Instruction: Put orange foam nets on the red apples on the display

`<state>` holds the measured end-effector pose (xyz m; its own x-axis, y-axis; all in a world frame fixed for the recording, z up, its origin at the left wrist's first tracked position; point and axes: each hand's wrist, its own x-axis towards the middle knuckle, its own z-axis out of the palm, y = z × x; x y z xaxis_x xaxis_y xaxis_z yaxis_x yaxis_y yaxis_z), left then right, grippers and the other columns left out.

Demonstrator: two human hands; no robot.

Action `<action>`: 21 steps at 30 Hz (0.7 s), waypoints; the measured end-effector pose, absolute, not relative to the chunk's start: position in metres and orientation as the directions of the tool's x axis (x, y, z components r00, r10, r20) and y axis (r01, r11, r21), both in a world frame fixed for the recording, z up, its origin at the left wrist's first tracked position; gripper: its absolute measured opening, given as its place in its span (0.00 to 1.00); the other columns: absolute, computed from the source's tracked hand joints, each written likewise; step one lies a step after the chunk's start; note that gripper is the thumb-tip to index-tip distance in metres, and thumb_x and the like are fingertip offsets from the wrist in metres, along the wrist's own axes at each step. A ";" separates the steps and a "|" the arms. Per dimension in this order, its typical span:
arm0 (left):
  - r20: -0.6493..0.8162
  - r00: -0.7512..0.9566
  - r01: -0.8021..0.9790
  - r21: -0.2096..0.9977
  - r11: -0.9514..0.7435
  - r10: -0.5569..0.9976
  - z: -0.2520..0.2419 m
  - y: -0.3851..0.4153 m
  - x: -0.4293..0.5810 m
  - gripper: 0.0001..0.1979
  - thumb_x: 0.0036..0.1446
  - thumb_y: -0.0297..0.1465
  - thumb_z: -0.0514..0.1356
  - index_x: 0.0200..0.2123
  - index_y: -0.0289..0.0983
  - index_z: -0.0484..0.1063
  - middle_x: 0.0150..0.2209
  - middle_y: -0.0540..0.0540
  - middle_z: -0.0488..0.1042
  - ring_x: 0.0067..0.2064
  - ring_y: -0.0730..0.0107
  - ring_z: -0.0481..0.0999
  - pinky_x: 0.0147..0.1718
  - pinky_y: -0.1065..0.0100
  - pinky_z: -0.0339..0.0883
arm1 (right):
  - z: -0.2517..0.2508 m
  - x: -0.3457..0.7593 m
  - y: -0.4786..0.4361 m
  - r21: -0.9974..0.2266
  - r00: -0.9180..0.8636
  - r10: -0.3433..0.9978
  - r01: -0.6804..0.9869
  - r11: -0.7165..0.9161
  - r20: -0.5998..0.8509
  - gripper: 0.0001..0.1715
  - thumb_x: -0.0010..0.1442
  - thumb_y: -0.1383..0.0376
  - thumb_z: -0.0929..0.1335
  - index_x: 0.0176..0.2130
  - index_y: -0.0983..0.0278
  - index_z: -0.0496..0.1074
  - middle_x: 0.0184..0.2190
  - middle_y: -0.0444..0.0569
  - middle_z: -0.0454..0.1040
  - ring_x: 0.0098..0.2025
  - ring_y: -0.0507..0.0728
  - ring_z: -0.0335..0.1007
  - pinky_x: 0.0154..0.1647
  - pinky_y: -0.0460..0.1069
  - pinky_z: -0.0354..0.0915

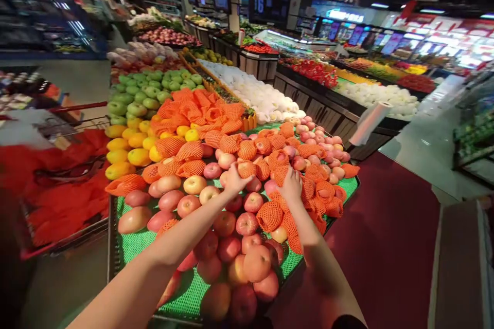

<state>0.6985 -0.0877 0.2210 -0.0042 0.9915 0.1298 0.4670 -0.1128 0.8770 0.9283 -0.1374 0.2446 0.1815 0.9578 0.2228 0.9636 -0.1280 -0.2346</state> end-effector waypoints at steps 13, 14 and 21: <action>0.428 0.111 0.468 0.774 -0.427 0.897 0.231 -0.076 0.525 0.23 0.69 0.40 0.56 0.56 0.26 0.71 0.59 0.31 0.72 0.62 0.52 0.70 0.65 0.51 0.60 | 0.268 0.893 -0.248 -0.474 0.204 0.763 0.868 0.149 0.613 0.38 0.64 0.47 0.70 0.63 0.68 0.68 0.65 0.68 0.69 0.66 0.73 0.67 0.67 0.69 0.64; 0.437 0.084 0.476 0.772 -0.421 0.896 0.229 -0.076 0.492 0.23 0.71 0.40 0.54 0.57 0.25 0.70 0.59 0.30 0.71 0.63 0.52 0.69 0.66 0.49 0.59 | 0.267 0.874 -0.276 -0.501 0.292 0.710 0.860 0.098 0.640 0.35 0.63 0.47 0.71 0.60 0.66 0.71 0.60 0.66 0.74 0.63 0.73 0.71 0.64 0.69 0.67; 0.409 -0.322 0.769 0.639 -0.016 0.854 0.148 -0.161 0.256 0.30 0.65 0.44 0.52 0.60 0.26 0.64 0.63 0.23 0.66 0.68 0.40 0.63 0.68 0.42 0.54 | 0.212 0.666 -0.421 -0.842 0.642 0.766 0.438 -0.315 0.048 0.17 0.66 0.48 0.68 0.38 0.57 0.77 0.32 0.52 0.80 0.30 0.64 0.79 0.28 0.55 0.74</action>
